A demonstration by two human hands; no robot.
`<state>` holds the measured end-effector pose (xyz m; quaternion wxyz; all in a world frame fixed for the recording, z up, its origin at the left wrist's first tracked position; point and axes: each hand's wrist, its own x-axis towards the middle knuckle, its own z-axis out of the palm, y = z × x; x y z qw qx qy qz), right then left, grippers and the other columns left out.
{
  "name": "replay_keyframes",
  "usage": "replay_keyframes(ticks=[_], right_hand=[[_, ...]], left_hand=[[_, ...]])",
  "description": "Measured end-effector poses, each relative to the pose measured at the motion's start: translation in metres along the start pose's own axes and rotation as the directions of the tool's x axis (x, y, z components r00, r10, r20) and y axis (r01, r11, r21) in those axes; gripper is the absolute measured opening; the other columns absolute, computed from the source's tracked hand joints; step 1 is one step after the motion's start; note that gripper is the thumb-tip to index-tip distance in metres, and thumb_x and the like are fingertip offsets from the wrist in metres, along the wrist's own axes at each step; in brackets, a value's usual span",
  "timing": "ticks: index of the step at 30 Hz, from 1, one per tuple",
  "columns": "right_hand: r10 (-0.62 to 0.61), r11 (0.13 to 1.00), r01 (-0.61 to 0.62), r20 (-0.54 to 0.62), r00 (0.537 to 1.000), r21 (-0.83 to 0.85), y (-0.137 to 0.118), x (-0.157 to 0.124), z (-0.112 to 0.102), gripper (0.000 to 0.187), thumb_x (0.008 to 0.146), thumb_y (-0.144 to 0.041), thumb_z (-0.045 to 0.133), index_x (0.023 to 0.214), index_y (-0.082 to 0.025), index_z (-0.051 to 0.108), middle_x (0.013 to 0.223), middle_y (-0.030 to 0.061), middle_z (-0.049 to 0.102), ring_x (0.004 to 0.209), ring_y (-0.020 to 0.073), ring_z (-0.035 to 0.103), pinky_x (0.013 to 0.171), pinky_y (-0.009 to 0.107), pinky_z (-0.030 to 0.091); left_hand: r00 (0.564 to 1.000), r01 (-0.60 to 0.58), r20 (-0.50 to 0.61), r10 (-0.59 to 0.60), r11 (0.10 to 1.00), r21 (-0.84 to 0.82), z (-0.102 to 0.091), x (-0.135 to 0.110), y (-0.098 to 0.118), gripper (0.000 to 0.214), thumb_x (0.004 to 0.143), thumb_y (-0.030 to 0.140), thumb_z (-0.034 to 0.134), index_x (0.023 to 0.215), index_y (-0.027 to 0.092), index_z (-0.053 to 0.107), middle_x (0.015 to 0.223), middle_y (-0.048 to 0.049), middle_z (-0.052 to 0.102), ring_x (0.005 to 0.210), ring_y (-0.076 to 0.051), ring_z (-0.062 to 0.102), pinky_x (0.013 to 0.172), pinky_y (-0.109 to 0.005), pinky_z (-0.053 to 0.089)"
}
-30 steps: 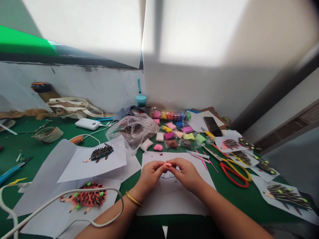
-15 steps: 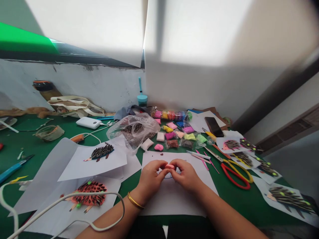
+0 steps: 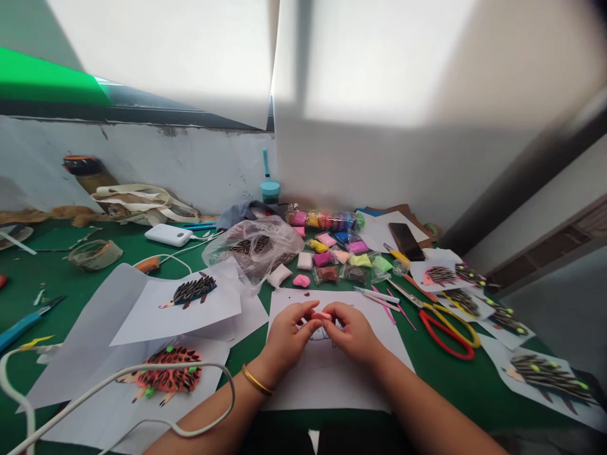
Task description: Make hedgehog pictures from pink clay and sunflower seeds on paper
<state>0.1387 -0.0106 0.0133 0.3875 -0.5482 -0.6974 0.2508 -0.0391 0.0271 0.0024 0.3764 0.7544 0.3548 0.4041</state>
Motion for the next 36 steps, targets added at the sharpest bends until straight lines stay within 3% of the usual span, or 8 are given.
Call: replay_keyframes(ticks=[5,10,15,26,29,32,34,36], right_hand=[[-0.024,0.999,0.024,0.001,1.000,-0.048,-0.002,-0.001,0.001,0.010,0.083,-0.023,0.056,0.075,-0.020,0.060,0.070,-0.0011,0.061,0.067,0.0139,0.055,0.063,0.025,0.040],[-0.015,0.999,0.015,-0.014,1.000,-0.042,-0.004,-0.001,0.000,0.010,0.083,-0.023,0.055,0.074,-0.021,0.058,0.070,-0.0006,0.062,0.067,0.0143,0.055,0.062,0.025,0.041],[-0.027,1.000,0.027,-0.004,1.000,-0.016,-0.004,-0.002,-0.001,0.010,0.085,-0.026,0.055,0.078,-0.020,0.060,0.073,0.0000,0.062,0.069,0.0148,0.056,0.065,0.026,0.042],[-0.072,0.987,0.068,-0.024,0.997,-0.143,-0.001,-0.003,0.003,0.010,0.076,-0.017,0.053,0.066,-0.020,0.055,0.065,-0.0013,0.056,0.064,0.0140,0.049,0.060,0.026,0.037],[-0.025,0.987,0.013,-0.076,0.997,-0.161,0.001,-0.001,-0.005,0.010,0.079,-0.019,0.054,0.069,-0.021,0.057,0.068,-0.0001,0.059,0.067,0.0154,0.052,0.063,0.027,0.039],[0.037,0.984,-0.059,-0.130,0.991,-0.171,0.008,0.005,-0.022,0.015,0.086,-0.024,0.051,0.080,-0.021,0.063,0.081,0.0027,0.066,0.077,0.0175,0.058,0.068,0.028,0.043],[0.033,0.971,-0.063,-0.132,0.991,-0.232,0.015,0.011,-0.036,0.020,0.091,-0.030,0.049,0.092,-0.022,0.067,0.091,0.0048,0.069,0.084,0.0194,0.061,0.072,0.030,0.044],[0.079,0.940,-0.116,-0.126,0.989,-0.321,0.021,0.018,-0.048,0.022,0.091,-0.035,0.052,0.098,-0.023,0.068,0.090,0.0048,0.071,0.080,0.0200,0.062,0.065,0.029,0.042]], left_hand=[[0.999,-0.041,0.000,0.041,0.996,0.073,0.000,0.000,0.009,0.017,0.092,0.034,0.060,0.089,0.023,0.073,0.085,-0.0031,0.070,0.081,-0.018,0.061,0.077,-0.030,0.047],[1.000,-0.016,-0.021,0.017,0.997,0.081,0.000,0.000,0.011,0.016,0.092,0.031,0.058,0.087,0.021,0.070,0.083,-0.0028,0.068,0.078,-0.017,0.060,0.074,-0.029,0.047],[0.999,-0.039,0.027,0.038,0.998,0.041,-0.001,0.001,0.009,0.014,0.092,0.031,0.059,0.093,0.022,0.071,0.089,-0.0027,0.070,0.083,-0.017,0.061,0.076,-0.028,0.046],[0.990,-0.141,0.020,0.141,0.955,0.262,0.001,-0.003,0.011,0.012,0.089,0.024,0.058,0.078,0.019,0.062,0.074,-0.0019,0.061,0.072,-0.017,0.055,0.068,-0.029,0.042],[0.995,-0.058,-0.067,0.072,0.979,0.195,-0.003,-0.002,0.011,0.013,0.088,0.024,0.056,0.076,0.019,0.061,0.073,-0.0012,0.060,0.070,-0.016,0.054,0.067,-0.028,0.042],[0.986,0.080,-0.148,-0.081,0.997,-0.014,-0.008,0.002,0.009,0.015,0.087,0.030,0.059,0.078,0.019,0.065,0.077,-0.0021,0.062,0.071,-0.016,0.055,0.069,-0.028,0.045],[0.974,0.161,-0.128,-0.185,0.970,-0.182,-0.009,0.004,0.007,0.018,0.083,0.036,0.065,0.083,0.019,0.069,0.081,-0.0036,0.066,0.076,-0.017,0.059,0.071,-0.029,0.047],[0.964,0.214,-0.090,-0.249,0.932,-0.292,-0.007,0.006,0.005,0.024,0.080,0.040,0.069,0.089,0.018,0.072,0.083,-0.0049,0.068,0.077,-0.019,0.062,0.071,-0.030,0.050]])
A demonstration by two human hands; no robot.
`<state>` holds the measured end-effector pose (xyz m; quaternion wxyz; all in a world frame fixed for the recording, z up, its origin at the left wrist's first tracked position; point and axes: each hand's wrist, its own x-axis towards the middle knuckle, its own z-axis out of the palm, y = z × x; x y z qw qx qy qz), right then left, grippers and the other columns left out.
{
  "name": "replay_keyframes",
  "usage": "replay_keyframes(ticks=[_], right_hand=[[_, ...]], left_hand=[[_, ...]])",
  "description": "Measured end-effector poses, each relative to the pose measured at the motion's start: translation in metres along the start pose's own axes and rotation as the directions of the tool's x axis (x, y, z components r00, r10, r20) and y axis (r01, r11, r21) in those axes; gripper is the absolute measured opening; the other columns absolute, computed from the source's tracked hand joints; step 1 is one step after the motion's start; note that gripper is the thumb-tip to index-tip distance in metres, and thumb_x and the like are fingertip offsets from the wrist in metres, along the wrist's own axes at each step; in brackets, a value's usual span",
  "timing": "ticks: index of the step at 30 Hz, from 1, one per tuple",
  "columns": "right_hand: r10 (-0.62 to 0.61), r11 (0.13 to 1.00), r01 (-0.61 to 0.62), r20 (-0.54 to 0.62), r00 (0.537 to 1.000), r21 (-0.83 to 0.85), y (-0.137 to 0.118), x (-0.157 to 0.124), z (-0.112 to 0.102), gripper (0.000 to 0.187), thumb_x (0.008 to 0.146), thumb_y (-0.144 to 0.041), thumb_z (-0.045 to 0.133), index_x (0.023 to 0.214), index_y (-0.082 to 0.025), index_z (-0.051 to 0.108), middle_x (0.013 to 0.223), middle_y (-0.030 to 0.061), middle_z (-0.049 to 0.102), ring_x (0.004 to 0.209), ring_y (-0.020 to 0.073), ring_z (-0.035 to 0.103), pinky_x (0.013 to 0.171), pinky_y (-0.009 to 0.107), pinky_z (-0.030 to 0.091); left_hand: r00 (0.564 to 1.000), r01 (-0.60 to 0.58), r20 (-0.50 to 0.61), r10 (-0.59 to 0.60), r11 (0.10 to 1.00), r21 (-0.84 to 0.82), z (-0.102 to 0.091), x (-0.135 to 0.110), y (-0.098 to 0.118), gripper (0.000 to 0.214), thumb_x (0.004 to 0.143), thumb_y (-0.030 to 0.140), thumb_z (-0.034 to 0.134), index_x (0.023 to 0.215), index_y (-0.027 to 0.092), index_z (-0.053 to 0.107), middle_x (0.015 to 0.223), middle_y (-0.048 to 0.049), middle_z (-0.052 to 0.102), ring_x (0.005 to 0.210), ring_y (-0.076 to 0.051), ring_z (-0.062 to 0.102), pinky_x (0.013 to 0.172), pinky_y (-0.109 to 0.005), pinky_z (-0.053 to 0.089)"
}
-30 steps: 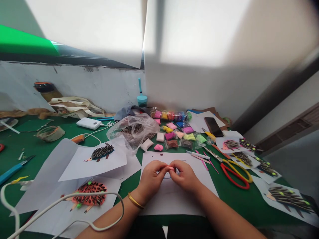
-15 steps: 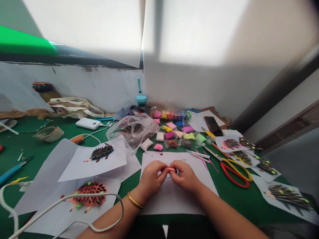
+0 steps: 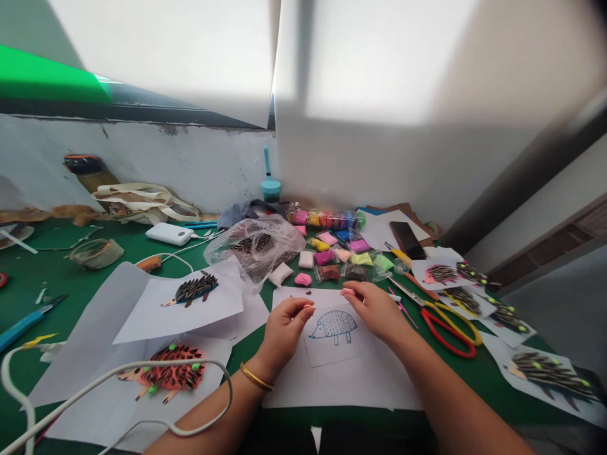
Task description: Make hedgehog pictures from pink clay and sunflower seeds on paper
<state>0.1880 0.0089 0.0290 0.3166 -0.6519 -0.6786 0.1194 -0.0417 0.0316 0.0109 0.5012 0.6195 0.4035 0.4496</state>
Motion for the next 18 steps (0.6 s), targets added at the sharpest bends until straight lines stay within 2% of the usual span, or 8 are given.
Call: replay_keyframes(ticks=[2,4,8,12,14,16,18], right_hand=[[0.069,0.993,-0.066,0.023,0.997,-0.097,0.007,0.009,-0.004,0.020,0.090,-0.038,0.054,0.095,-0.024,0.068,0.079,0.0021,0.070,0.068,0.0180,0.061,0.056,0.027,0.036],[0.077,0.983,-0.068,0.047,0.996,-0.170,0.014,0.017,-0.002,0.019,0.089,-0.037,0.055,0.089,-0.024,0.068,0.072,0.0001,0.068,0.062,0.0163,0.059,0.053,0.026,0.032],[0.007,0.979,0.006,0.061,0.998,-0.205,0.026,0.027,0.012,0.018,0.088,-0.033,0.058,0.087,-0.023,0.072,0.081,0.0047,0.070,0.075,0.0186,0.062,0.060,0.027,0.037],[-0.035,0.979,0.037,0.016,0.999,-0.200,0.025,0.024,0.017,0.024,0.089,-0.031,0.056,0.102,-0.020,0.072,0.089,0.0094,0.069,0.087,0.0225,0.061,0.074,0.032,0.043],[-0.109,0.983,0.109,0.012,0.994,-0.145,0.014,0.017,0.013,0.022,0.090,-0.030,0.054,0.103,-0.022,0.071,0.091,0.0078,0.069,0.090,0.0222,0.061,0.080,0.034,0.045],[-0.258,0.966,0.258,0.015,0.966,0.037,-0.005,0.008,0.007,0.020,0.092,-0.029,0.054,0.099,-0.023,0.071,0.094,0.0071,0.069,0.092,0.0213,0.062,0.083,0.034,0.046],[-0.331,0.932,0.312,0.079,0.940,0.184,-0.025,-0.001,0.004,0.017,0.091,-0.030,0.057,0.102,-0.024,0.069,0.095,0.0055,0.070,0.090,0.0201,0.063,0.082,0.034,0.048]], left_hand=[[0.999,0.034,0.012,-0.034,0.998,-0.049,0.002,0.001,-0.003,0.029,0.079,0.043,0.070,0.092,0.017,0.072,0.079,-0.0051,0.069,0.074,-0.019,0.063,0.069,-0.031,0.052],[0.998,0.064,0.021,-0.063,0.993,-0.097,0.003,0.002,-0.004,0.032,0.077,0.045,0.071,0.091,0.015,0.071,0.075,-0.0050,0.069,0.071,-0.018,0.063,0.068,-0.031,0.052],[0.994,0.107,0.034,-0.103,0.981,-0.160,0.002,0.003,-0.004,0.034,0.074,0.046,0.074,0.085,0.014,0.071,0.075,-0.0050,0.068,0.072,-0.017,0.062,0.069,-0.030,0.051],[0.988,0.155,0.055,-0.147,0.967,-0.201,0.002,0.004,-0.005,0.036,0.073,0.047,0.075,0.087,0.015,0.070,0.071,-0.0032,0.065,0.068,-0.016,0.060,0.064,-0.028,0.049],[0.984,0.177,0.074,-0.165,0.959,-0.222,0.003,0.005,-0.005,0.036,0.073,0.048,0.075,0.086,0.015,0.067,0.070,-0.0021,0.064,0.066,-0.014,0.059,0.062,-0.026,0.047],[0.980,0.194,0.097,-0.175,0.951,-0.240,0.005,0.004,-0.005,0.035,0.073,0.047,0.075,0.082,0.015,0.064,0.069,-0.0012,0.063,0.064,-0.013,0.057,0.061,-0.025,0.045],[0.976,0.207,0.130,-0.177,0.941,-0.267,0.006,0.003,-0.004,0.035,0.072,0.046,0.077,0.080,0.016,0.060,0.067,0.0004,0.061,0.062,-0.012,0.056,0.060,-0.024,0.044]])
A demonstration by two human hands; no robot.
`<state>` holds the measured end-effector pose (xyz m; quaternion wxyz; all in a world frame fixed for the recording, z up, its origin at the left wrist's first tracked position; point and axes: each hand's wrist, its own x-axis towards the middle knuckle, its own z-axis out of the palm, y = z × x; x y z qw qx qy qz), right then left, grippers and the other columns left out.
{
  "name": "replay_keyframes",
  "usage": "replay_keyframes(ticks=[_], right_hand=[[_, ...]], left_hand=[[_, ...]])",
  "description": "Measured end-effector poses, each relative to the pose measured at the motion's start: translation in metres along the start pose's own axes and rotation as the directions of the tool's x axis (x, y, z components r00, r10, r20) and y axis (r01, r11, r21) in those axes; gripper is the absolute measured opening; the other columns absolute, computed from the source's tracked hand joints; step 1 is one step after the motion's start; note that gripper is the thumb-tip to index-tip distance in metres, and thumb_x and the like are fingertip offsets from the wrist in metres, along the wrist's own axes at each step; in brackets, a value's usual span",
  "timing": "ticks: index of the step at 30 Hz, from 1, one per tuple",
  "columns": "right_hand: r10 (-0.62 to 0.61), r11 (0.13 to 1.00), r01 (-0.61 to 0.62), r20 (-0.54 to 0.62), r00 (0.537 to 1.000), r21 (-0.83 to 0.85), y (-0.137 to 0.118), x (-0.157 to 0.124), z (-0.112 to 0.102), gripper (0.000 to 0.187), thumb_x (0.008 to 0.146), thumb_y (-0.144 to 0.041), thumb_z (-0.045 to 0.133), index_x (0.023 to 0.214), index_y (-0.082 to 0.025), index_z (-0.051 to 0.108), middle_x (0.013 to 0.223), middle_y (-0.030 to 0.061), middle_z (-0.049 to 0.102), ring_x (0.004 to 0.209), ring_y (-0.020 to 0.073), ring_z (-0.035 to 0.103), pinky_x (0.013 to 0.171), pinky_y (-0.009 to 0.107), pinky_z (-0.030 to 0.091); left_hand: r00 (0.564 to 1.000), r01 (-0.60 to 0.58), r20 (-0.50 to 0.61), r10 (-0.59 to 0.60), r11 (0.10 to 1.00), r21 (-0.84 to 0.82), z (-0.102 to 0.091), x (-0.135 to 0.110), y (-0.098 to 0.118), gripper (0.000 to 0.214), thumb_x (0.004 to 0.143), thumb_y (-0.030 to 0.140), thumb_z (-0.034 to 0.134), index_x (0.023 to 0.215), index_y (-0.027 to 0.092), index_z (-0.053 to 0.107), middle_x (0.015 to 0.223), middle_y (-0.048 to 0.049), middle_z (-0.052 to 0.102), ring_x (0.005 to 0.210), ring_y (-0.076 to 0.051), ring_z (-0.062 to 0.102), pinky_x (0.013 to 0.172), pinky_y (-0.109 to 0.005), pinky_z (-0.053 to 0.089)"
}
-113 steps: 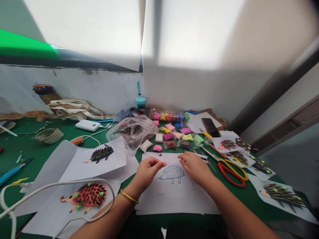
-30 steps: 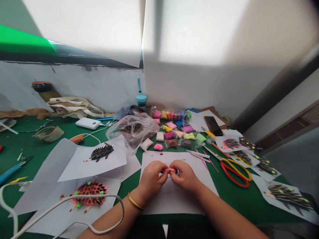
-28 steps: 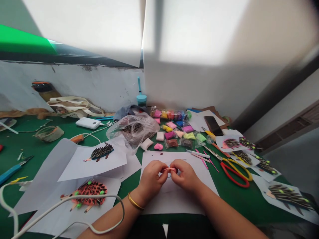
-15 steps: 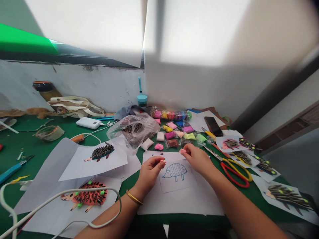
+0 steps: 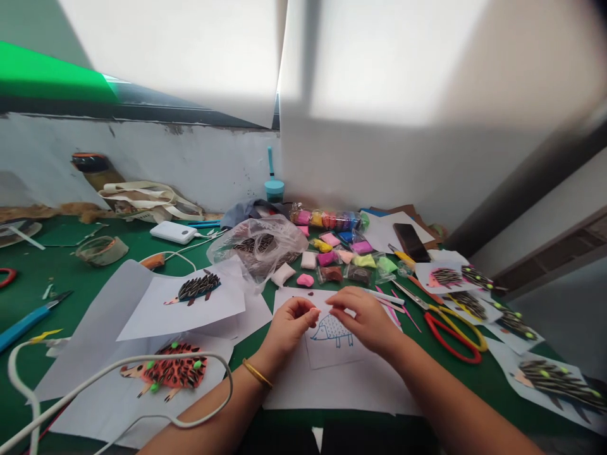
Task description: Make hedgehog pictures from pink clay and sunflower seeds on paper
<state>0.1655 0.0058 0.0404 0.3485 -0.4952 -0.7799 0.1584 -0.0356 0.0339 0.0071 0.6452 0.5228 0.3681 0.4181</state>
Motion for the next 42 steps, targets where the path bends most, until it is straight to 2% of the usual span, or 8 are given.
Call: replay_keyframes(ticks=[4,9,16,26,32,37,40,42], right_hand=[[0.034,0.979,-0.053,0.099,0.995,0.198,-0.027,-0.001,0.007,0.014,0.092,-0.027,0.057,0.096,-0.024,0.070,0.091,0.0024,0.072,0.086,0.0177,0.063,0.079,0.031,0.047],[0.133,0.947,-0.146,0.065,0.989,0.288,-0.025,-0.003,0.016,0.009,0.087,-0.027,0.062,0.082,-0.022,0.068,0.081,0.0013,0.069,0.077,0.0158,0.061,0.069,0.027,0.046],[0.130,0.949,-0.126,0.007,0.992,0.288,-0.020,-0.008,0.017,0.006,0.087,-0.023,0.063,0.083,-0.022,0.067,0.082,0.0009,0.070,0.076,0.0156,0.061,0.067,0.028,0.044],[-0.090,0.969,0.129,-0.184,0.979,0.209,-0.012,-0.016,0.034,0.009,0.091,-0.019,0.060,0.091,-0.023,0.068,0.083,0.0030,0.066,0.081,0.0166,0.060,0.075,0.031,0.048],[-0.040,0.993,0.060,-0.190,0.981,0.103,-0.011,-0.017,0.036,0.010,0.087,-0.026,0.065,0.081,-0.021,0.059,0.077,0.0013,0.061,0.074,0.0168,0.055,0.068,0.031,0.045],[-0.059,0.991,0.078,-0.177,0.983,0.105,-0.003,-0.019,0.039,0.023,0.082,-0.035,0.073,0.098,-0.022,0.062,0.081,0.0020,0.062,0.077,0.0178,0.056,0.069,0.032,0.046],[-0.088,0.985,0.113,-0.186,0.979,0.128,-0.001,-0.020,0.041,0.034,0.085,-0.033,0.071,0.116,-0.025,0.062,0.087,0.0034,0.063,0.080,0.0180,0.057,0.072,0.033,0.048],[-0.122,0.980,0.146,-0.180,0.976,0.131,-0.001,-0.019,0.042,0.029,0.087,-0.030,0.068,0.115,-0.026,0.065,0.088,0.0037,0.062,0.081,0.0175,0.057,0.073,0.032,0.048]], left_hand=[[0.995,0.049,0.090,-0.041,0.996,-0.078,0.002,-0.004,0.004,0.036,0.070,0.042,0.079,0.075,0.017,0.055,0.063,0.0026,0.059,0.060,-0.011,0.053,0.060,-0.023,0.041],[0.986,0.105,0.137,-0.089,0.988,-0.112,0.002,-0.006,0.008,0.032,0.068,0.040,0.081,0.074,0.015,0.062,0.064,0.0014,0.060,0.062,-0.012,0.054,0.062,-0.024,0.041],[0.984,0.114,0.152,-0.096,0.987,-0.116,0.003,-0.007,0.011,0.030,0.070,0.039,0.081,0.082,0.015,0.069,0.074,-0.0021,0.065,0.068,-0.013,0.056,0.064,-0.024,0.041],[0.988,0.090,0.135,-0.079,0.993,-0.076,0.002,-0.005,0.008,0.033,0.068,0.040,0.082,0.079,0.014,0.065,0.069,-0.0008,0.064,0.065,-0.013,0.057,0.063,-0.024,0.043],[0.985,0.076,0.151,-0.078,0.997,0.020,0.002,-0.004,0.011,0.029,0.070,0.040,0.079,0.076,0.013,0.070,0.067,-0.0023,0.065,0.065,-0.014,0.057,0.065,-0.026,0.045],[0.989,0.055,0.137,-0.057,0.998,0.017,0.002,-0.004,0.010,0.030,0.069,0.041,0.079,0.069,0.014,0.065,0.063,-0.0004,0.062,0.062,-0.014,0.056,0.063,-0.026,0.045],[0.990,0.050,0.130,-0.048,0.999,-0.012,0.003,-0.004,0.006,0.035,0.066,0.040,0.081,0.084,0.016,0.063,0.063,0.0018,0.061,0.062,-0.014,0.056,0.062,-0.026,0.045],[0.991,0.060,0.123,-0.052,0.996,-0.064,0.003,-0.004,0.003,0.047,0.063,0.039,0.084,0.096,0.018,0.058,0.063,0.0038,0.061,0.060,-0.013,0.057,0.063,-0.026,0.046]])
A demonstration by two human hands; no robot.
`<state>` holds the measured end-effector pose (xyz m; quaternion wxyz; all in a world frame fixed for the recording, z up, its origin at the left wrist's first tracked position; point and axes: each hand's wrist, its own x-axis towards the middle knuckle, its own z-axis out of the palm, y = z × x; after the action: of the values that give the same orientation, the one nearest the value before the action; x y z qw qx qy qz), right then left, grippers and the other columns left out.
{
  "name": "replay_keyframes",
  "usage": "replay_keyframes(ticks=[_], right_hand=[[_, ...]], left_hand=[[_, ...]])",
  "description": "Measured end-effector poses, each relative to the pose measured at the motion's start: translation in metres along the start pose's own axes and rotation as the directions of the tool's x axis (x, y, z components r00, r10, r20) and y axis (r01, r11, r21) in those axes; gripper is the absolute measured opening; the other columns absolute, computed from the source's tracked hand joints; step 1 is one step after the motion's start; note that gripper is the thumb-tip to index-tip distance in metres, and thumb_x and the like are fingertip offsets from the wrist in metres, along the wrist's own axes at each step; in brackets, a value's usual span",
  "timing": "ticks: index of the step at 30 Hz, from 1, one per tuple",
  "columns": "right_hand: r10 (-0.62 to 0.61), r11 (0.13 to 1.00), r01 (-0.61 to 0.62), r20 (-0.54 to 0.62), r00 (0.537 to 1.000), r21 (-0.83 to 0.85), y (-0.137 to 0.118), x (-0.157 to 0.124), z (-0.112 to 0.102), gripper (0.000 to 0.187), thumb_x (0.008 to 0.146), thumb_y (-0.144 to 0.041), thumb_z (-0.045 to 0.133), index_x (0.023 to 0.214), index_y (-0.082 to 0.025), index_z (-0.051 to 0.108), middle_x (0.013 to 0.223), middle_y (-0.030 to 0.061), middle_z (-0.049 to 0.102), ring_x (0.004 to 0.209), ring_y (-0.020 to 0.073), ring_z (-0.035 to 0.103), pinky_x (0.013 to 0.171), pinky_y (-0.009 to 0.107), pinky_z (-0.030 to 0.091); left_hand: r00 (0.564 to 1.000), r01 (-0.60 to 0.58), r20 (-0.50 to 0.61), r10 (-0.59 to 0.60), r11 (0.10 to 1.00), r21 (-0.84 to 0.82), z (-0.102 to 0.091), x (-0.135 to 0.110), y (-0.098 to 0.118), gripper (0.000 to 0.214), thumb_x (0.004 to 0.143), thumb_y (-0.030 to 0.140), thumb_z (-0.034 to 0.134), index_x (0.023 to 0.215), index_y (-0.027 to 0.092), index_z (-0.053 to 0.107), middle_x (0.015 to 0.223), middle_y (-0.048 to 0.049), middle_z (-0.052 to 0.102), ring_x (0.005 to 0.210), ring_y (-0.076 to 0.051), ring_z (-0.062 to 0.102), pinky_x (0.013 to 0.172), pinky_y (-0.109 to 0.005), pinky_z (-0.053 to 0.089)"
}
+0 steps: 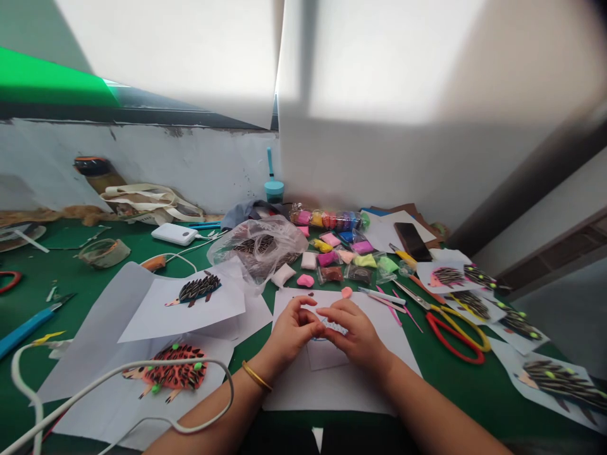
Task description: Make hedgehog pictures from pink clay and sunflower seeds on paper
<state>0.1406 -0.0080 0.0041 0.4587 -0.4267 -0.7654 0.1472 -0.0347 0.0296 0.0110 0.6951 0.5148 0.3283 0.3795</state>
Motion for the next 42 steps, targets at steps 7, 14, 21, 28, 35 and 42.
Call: replay_keyframes(ticks=[7,14,21,28,35,42], right_hand=[[0.018,1.000,-0.018,-0.043,0.999,0.011,-0.006,0.001,-0.002,0.004,0.088,-0.024,0.066,0.087,-0.023,0.070,0.079,0.0024,0.058,0.076,0.0163,0.056,0.070,0.032,0.046],[-0.040,0.998,0.036,-0.065,0.997,-0.051,-0.007,0.001,-0.004,0.014,0.085,-0.035,0.070,0.084,-0.021,0.069,0.078,0.0037,0.058,0.075,0.0186,0.054,0.068,0.034,0.045],[-0.036,0.999,0.035,-0.061,0.998,-0.025,-0.010,0.003,-0.005,0.017,0.089,-0.028,0.064,0.105,-0.023,0.070,0.082,0.0044,0.062,0.078,0.0184,0.058,0.070,0.033,0.049],[-0.020,1.000,0.019,-0.088,0.996,-0.017,-0.009,0.003,-0.004,0.016,0.091,-0.019,0.060,0.102,-0.024,0.070,0.082,0.0040,0.063,0.078,0.0172,0.059,0.071,0.033,0.050],[0.060,0.997,-0.059,-0.040,0.997,0.046,-0.008,0.004,-0.003,0.011,0.089,-0.029,0.064,0.096,-0.023,0.070,0.085,0.0045,0.065,0.083,0.0190,0.060,0.074,0.034,0.051],[0.052,0.999,-0.053,-0.078,0.996,-0.008,-0.008,0.004,-0.003,0.010,0.090,-0.023,0.061,0.091,-0.022,0.070,0.079,0.0040,0.064,0.078,0.0181,0.059,0.071,0.033,0.050]], left_hand=[[0.999,0.000,0.052,-0.002,0.999,0.043,-0.001,0.000,0.001,0.045,0.074,0.054,0.073,0.093,0.015,0.060,0.068,-0.0007,0.064,0.063,-0.014,0.058,0.066,-0.027,0.046],[0.994,0.020,0.104,-0.045,0.973,0.230,0.000,-0.004,0.010,0.034,0.079,0.047,0.070,0.071,0.013,0.069,0.062,-0.0020,0.063,0.064,-0.015,0.056,0.067,-0.026,0.045],[1.000,-0.003,0.028,-0.003,0.974,0.229,-0.002,-0.004,0.006,0.037,0.082,0.050,0.063,0.072,0.014,0.066,0.061,-0.0011,0.061,0.058,-0.013,0.054,0.059,-0.024,0.043],[0.998,-0.060,0.001,0.062,0.963,0.263,-0.001,-0.005,0.005,0.032,0.081,0.047,0.066,0.078,0.015,0.068,0.070,-0.0034,0.065,0.067,-0.016,0.058,0.065,-0.026,0.046],[0.994,-0.092,-0.032,0.107,0.947,0.308,0.000,-0.006,0.003,0.028,0.082,0.043,0.066,0.075,0.016,0.068,0.068,-0.0027,0.065,0.067,-0.017,0.059,0.066,-0.027,0.046],[0.953,-0.241,0.014,0.302,0.729,0.641,-0.001,-0.011,0.002,0.023,0.090,0.040,0.059,0.089,0.020,0.071,0.085,-0.0053,0.069,0.079,-0.020,0.060,0.072,-0.030,0.044]])
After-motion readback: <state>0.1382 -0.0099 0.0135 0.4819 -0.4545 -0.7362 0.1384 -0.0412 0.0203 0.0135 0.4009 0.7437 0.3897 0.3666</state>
